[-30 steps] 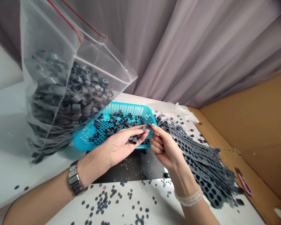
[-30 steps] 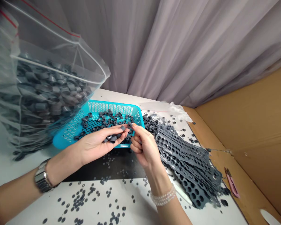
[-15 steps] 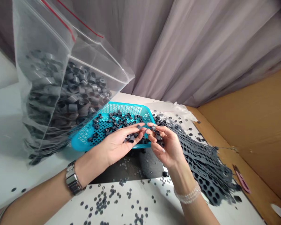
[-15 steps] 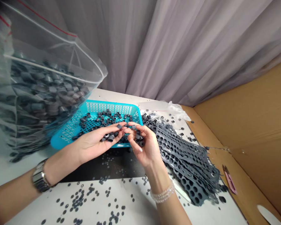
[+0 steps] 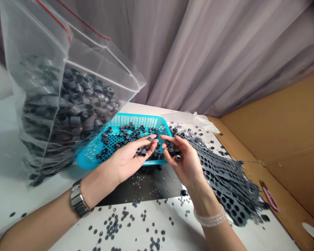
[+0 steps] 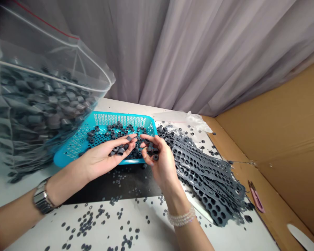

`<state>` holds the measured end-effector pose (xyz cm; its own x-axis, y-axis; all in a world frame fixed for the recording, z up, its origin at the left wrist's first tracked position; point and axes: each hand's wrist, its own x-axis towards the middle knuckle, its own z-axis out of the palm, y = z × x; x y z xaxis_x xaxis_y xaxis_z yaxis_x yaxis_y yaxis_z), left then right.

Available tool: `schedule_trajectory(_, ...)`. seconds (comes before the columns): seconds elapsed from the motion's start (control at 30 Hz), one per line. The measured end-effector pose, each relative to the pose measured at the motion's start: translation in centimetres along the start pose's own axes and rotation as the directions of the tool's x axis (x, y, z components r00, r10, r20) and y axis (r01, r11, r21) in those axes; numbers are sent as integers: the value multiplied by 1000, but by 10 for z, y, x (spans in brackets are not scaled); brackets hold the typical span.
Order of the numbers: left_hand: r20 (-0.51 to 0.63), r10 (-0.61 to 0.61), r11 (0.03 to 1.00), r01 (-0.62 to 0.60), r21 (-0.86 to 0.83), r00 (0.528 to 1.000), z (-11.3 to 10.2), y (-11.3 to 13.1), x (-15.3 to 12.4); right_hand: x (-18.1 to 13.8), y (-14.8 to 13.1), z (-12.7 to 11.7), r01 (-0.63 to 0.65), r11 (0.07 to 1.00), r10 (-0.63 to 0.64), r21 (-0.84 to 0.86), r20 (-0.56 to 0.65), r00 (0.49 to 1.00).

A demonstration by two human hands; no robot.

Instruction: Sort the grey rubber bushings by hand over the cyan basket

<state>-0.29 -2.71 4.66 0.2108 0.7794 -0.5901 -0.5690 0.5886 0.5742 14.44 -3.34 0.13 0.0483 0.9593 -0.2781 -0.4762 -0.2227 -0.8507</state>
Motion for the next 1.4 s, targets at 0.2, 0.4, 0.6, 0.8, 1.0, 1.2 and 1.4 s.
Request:
schedule_trajectory(0.2,141,3,999,-10,45,990,-9,-4,8,3,0,-3,-11,998,9,55,40,999)
schedule_trajectory(0.4,376,-30,999,22,26,926,-30,-18,46,5,4,-6,50,999,-46,-19,170,984)
schedule_trajectory(0.6,415,-63,998,63,14,908,-30,-18,42,-5,0,-2,348,859,-266,-376,252,930)
schedule_trajectory(0.8,443,-66,997,47,54,894,-29,-17,39,-12,-6,1,489,585,-366,-647,328,871)
schedule_trajectory(1.0,465,-55,997,20,80,883,-31,-17,43,-15,-3,3,525,550,-427,-650,321,845)
schedule_trajectory(1.2,402,-79,990,119,-74,912,-27,-17,45,-9,-5,2,229,950,-184,-213,211,960)
schedule_trajectory(1.4,291,-94,968,155,-195,952,-25,-13,49,4,-3,-4,-247,934,173,256,279,945)
